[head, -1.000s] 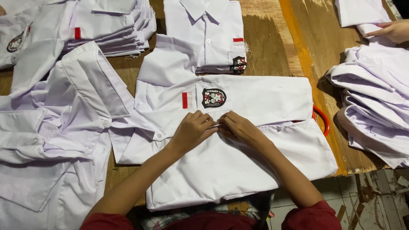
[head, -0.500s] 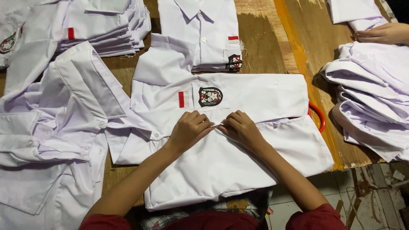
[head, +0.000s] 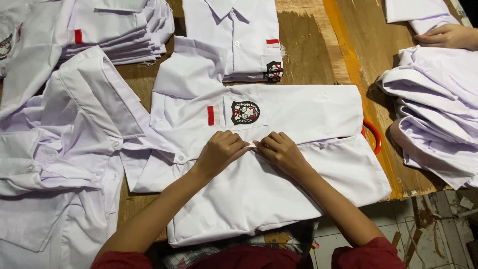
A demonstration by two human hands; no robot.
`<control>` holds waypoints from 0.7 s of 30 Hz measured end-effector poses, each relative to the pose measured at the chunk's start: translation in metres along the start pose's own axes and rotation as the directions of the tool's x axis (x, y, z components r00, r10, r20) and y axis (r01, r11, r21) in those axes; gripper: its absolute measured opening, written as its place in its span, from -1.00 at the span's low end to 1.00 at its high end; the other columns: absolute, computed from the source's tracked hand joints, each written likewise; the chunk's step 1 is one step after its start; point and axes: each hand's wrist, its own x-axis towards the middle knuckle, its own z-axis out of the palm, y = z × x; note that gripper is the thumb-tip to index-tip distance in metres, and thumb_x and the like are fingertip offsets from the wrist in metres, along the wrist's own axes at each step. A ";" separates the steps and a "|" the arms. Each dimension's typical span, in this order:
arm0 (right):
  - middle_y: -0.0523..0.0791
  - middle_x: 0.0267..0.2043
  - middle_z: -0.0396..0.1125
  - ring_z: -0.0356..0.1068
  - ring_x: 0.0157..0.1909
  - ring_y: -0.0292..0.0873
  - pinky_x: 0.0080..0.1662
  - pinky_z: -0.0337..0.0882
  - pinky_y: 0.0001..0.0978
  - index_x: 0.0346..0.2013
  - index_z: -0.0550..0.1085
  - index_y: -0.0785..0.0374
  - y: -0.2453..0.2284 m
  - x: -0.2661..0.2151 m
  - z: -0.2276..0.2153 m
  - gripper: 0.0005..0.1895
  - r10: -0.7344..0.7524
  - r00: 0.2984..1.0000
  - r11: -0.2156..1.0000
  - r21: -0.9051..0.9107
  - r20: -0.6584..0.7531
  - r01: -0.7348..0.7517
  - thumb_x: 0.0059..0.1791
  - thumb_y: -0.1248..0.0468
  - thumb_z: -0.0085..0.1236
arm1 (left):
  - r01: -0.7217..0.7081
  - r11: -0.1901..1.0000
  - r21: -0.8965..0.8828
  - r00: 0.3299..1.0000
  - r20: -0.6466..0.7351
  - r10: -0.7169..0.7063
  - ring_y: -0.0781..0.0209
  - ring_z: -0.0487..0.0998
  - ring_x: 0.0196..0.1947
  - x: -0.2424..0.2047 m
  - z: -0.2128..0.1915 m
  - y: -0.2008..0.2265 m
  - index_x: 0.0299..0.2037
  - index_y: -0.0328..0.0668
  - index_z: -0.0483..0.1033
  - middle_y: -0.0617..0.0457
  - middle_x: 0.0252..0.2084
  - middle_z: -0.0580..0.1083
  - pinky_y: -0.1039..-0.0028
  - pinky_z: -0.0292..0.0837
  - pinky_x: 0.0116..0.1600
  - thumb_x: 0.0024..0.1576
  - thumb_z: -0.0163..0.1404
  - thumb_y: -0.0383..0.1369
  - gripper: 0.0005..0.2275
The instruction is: Trimming loose threads from a white shirt with scissors and then folding it neatly on a wooden table.
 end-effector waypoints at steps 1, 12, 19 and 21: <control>-0.11 -0.47 0.34 0.27 -0.44 -0.14 -0.38 0.26 -0.35 -0.52 0.57 0.26 -0.001 0.000 0.000 -0.84 0.000 1.000 1.000 0.002 0.001 0.000 -0.03 0.39 0.25 | 0.002 1.000 0.000 1.000 0.001 -0.002 0.29 0.51 -0.43 0.000 -0.002 0.001 -0.33 -0.13 0.64 0.13 -0.45 0.52 0.47 0.50 -0.23 0.13 0.20 -0.35 -0.93; -0.07 -0.43 0.36 0.33 -0.39 -0.09 -0.37 0.28 -0.34 -0.50 0.53 0.31 -0.003 -0.007 0.003 -0.81 0.006 1.000 0.999 -0.035 -0.018 -0.007 0.02 0.42 0.20 | -0.089 0.988 0.125 0.995 -0.028 0.093 0.35 0.43 -0.48 -0.001 0.007 0.000 -0.46 -0.07 0.55 0.22 -0.52 0.41 0.56 0.40 -0.29 0.12 0.21 -0.37 -0.86; -0.04 -0.46 0.38 0.33 -0.43 -0.10 -0.39 0.28 -0.37 -0.46 0.57 0.33 -0.007 -0.003 -0.001 -0.84 0.044 0.999 0.998 -0.043 -0.020 -0.045 0.03 0.42 0.21 | -0.171 0.965 0.199 0.980 -0.069 0.188 0.36 0.43 -0.48 -0.003 0.007 0.001 -0.39 -0.05 0.60 0.20 -0.52 0.43 0.58 0.37 -0.34 0.12 0.21 -0.42 -0.93; -0.05 -0.46 0.38 0.33 -0.44 -0.11 -0.39 0.28 -0.36 -0.44 0.58 0.33 -0.008 -0.002 -0.001 -0.85 0.061 0.998 0.997 -0.037 -0.005 -0.061 0.03 0.41 0.20 | -0.191 0.963 0.193 0.977 -0.053 0.205 0.37 0.44 -0.48 -0.003 0.005 0.001 -0.38 -0.07 0.61 0.19 -0.52 0.45 0.59 0.38 -0.34 0.12 0.19 -0.46 -0.93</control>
